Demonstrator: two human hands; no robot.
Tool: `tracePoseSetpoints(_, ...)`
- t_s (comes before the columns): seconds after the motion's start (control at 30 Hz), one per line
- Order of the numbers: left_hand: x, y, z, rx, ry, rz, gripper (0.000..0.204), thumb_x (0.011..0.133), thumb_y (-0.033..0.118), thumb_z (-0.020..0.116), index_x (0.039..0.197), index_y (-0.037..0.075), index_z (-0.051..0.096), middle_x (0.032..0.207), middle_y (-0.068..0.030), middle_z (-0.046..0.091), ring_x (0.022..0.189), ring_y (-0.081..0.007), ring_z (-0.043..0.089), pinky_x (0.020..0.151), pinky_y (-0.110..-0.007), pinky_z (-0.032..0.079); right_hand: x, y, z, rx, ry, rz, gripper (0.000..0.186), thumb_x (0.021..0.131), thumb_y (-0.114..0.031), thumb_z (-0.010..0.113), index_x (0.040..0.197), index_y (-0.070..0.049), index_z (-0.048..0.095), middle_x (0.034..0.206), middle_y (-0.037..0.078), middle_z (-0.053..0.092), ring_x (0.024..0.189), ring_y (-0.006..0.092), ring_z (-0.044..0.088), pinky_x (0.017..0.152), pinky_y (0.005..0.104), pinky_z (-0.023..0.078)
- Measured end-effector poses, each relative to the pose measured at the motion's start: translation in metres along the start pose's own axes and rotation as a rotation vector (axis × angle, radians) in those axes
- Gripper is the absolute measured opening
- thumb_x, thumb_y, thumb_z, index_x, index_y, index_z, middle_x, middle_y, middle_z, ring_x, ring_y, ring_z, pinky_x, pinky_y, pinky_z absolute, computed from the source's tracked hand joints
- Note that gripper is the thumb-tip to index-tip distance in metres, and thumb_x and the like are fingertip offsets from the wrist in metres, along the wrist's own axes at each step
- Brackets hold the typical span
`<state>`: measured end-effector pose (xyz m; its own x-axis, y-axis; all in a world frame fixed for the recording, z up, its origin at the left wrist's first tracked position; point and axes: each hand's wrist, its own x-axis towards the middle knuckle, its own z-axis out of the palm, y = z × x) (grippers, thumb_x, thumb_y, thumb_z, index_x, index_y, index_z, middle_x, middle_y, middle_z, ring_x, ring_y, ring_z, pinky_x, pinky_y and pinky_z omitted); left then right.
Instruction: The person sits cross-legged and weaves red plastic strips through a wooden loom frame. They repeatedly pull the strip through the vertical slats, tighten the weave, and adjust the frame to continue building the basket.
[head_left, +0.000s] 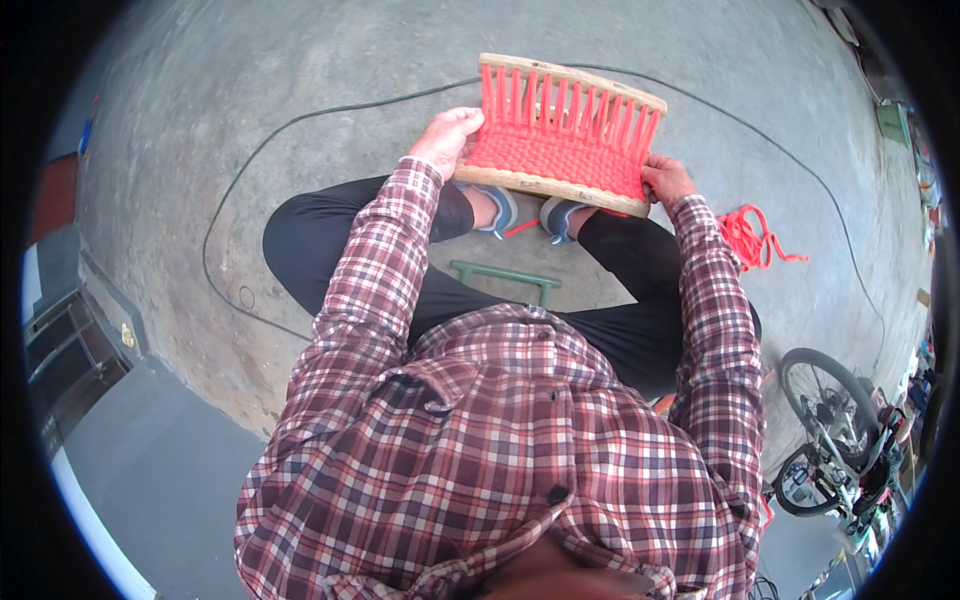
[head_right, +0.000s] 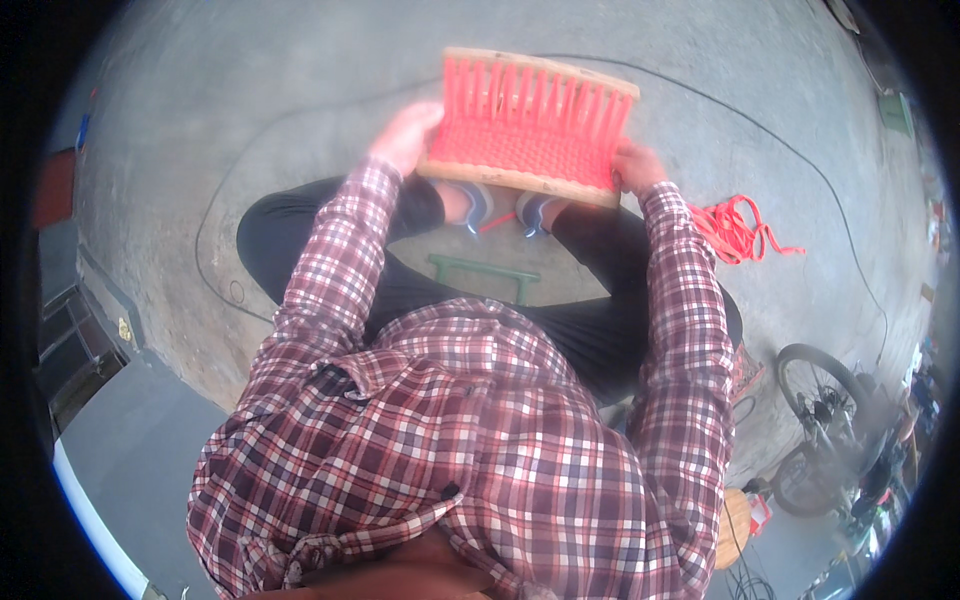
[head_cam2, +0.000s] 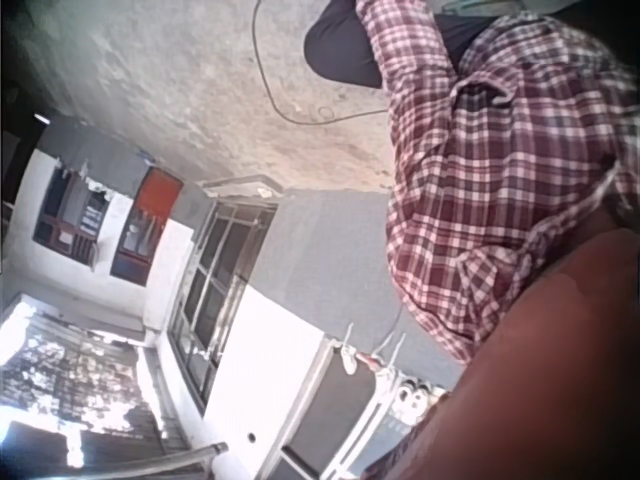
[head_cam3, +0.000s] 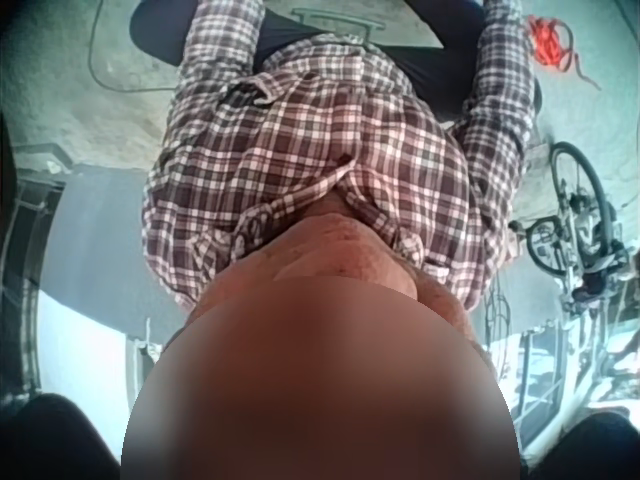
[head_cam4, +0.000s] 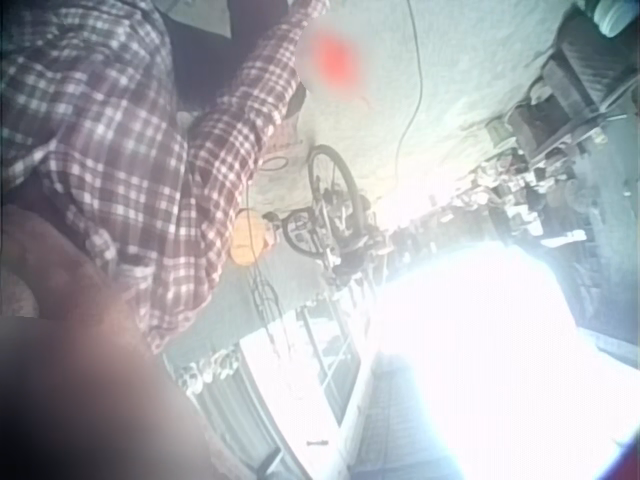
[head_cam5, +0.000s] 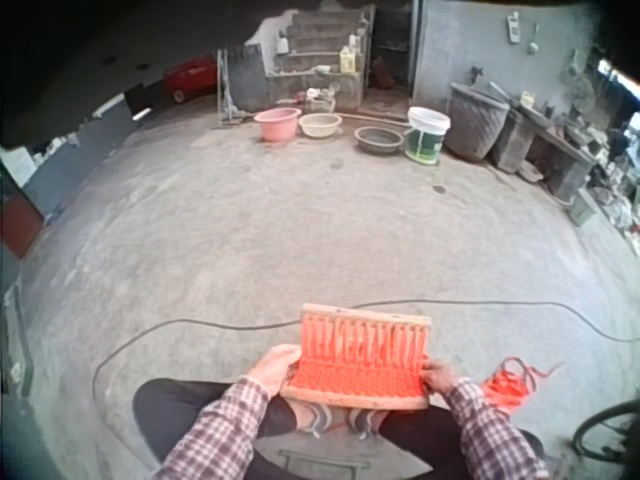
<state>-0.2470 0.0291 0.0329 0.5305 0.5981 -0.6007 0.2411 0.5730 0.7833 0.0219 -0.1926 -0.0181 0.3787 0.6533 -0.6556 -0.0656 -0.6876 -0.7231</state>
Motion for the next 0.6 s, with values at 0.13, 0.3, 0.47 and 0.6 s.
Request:
tracePoseSetpoints(0.13, 0.007, 0.004, -0.002, 0.031, -0.075, 0.055, 0.018, 0.089, 0.018, 0.054, 0.099, 0.004, 0.057, 0.093, -0.0046, 0.061, 0.084, -0.0157, 0.057, 0.078, -0.032, 0.044, 0.007, 0.004, -0.005, -0.094, 0.002, -0.006, 0.014, 0.078, -0.008, 0.049, 0.082, -0.003, 0.062, 0.062, 0.004, 0.055, 0.051, 0.0114, 0.05, 0.044, 0.0263, 0.038)
tracePoseSetpoints(0.3, 0.008, 0.002, -0.007, 0.096, -0.115, -0.037, 0.017, 0.087, 0.016, 0.056, 0.097, 0.002, 0.058, 0.092, -0.0063, 0.062, 0.083, -0.0161, 0.058, 0.078, -0.032, 0.046, -0.005, -0.008, -0.001, 0.101, -0.013, 0.027, 0.012, 0.08, -0.004, 0.047, 0.082, -0.005, 0.058, 0.057, -0.001, 0.046, 0.044, 0.008, 0.04, 0.038, 0.0235, 0.026)
tracePoseSetpoints(0.47, 0.005, 0.0, -0.011, 0.11, -0.123, -0.042, 0.018, 0.085, 0.015, 0.058, 0.096, 0.0, 0.059, 0.091, -0.0086, 0.063, 0.082, -0.0164, 0.059, 0.078, -0.031, 0.046, -0.022, -0.026, 0.003, 0.322, -0.057, 0.032, 0.011, 0.083, -0.003, 0.046, 0.082, -0.006, 0.056, 0.055, -0.003, 0.043, 0.041, 0.0063, 0.035, 0.036, 0.0222, 0.022)
tracePoseSetpoints(0.6, 0.004, 0.002, -0.01, 0.172, -0.101, -0.033, 0.019, 0.085, 0.015, 0.059, 0.094, -0.001, 0.06, 0.088, -0.0084, 0.063, 0.078, -0.0154, 0.059, 0.075, -0.03, 0.046, -0.018, -0.022, -0.001, 0.075, 0.001, 0.045, 0.009, 0.083, -0.007, 0.049, 0.081, -0.006, 0.057, 0.057, -0.003, 0.045, 0.044, 0.0058, 0.036, 0.039, 0.0214, 0.025)
